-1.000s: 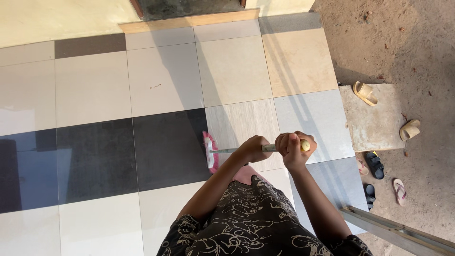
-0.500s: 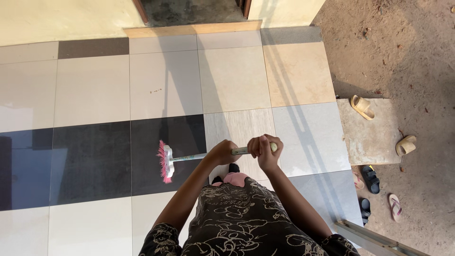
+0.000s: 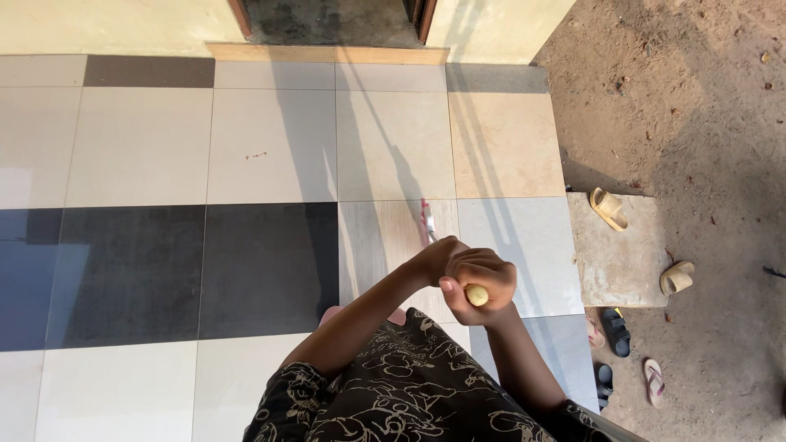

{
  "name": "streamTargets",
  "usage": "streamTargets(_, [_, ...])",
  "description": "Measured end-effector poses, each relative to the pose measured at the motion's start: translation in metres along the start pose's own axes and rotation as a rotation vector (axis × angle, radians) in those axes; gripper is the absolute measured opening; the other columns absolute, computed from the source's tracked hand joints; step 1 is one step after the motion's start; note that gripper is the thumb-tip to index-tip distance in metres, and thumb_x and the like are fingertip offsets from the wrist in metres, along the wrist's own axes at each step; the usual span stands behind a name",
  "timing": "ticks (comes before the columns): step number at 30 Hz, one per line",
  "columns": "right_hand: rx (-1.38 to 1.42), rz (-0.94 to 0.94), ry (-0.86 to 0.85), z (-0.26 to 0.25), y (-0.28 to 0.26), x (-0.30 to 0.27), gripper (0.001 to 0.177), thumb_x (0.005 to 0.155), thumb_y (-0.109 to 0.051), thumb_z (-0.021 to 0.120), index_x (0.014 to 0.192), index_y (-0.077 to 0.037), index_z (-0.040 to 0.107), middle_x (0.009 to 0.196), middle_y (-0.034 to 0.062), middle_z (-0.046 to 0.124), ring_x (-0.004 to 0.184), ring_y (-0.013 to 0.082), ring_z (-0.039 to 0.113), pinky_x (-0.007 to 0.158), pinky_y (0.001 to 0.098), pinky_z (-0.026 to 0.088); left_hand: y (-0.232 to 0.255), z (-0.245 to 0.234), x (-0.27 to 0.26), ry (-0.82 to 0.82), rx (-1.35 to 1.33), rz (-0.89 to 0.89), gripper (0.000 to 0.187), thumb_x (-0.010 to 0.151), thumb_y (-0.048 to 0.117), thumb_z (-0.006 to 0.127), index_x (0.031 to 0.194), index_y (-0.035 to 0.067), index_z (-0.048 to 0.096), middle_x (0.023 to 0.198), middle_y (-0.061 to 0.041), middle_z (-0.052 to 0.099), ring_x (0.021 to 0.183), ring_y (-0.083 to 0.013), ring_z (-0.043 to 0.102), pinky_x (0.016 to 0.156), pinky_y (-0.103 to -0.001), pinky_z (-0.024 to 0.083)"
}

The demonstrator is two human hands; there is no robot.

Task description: The person sweeps a tiled floor using a broom, moving debris towards the edge of the entryway.

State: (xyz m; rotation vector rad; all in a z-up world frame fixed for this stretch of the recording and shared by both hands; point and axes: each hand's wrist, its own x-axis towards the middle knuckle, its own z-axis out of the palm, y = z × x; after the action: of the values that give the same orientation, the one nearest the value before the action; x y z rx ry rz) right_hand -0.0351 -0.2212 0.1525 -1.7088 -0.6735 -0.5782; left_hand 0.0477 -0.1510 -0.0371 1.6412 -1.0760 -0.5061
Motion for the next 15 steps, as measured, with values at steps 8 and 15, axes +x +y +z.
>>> streamTargets(8, [-0.048,0.132,0.051,0.021,0.063,-0.009,0.04,0.093,0.001,0.063,0.058,-0.004,0.044,0.051,0.0067,0.048,0.045,0.0171,0.051,0.048,0.0294,0.041,-0.036,-0.024,-0.005,-0.006,-0.023,-0.19,0.029,0.078,0.029,0.071,0.09,0.003,0.068,0.085,-0.01,0.075,0.08,-0.0227,0.071,0.065,-0.038,0.056])
streamTargets(15, [0.135,0.058,0.171,0.043,0.063,0.007,0.05,0.106,-0.016,0.061,0.062,-0.005,0.041,0.052,0.0038,0.047,0.047,0.0145,0.049,0.046,0.0305,0.042,-0.015,-0.069,-0.032,-0.082,0.074,-0.419,0.028,0.078,0.025,0.07,0.09,0.0,0.07,0.085,-0.016,0.075,0.079,-0.0256,0.072,0.071,-0.039,0.056])
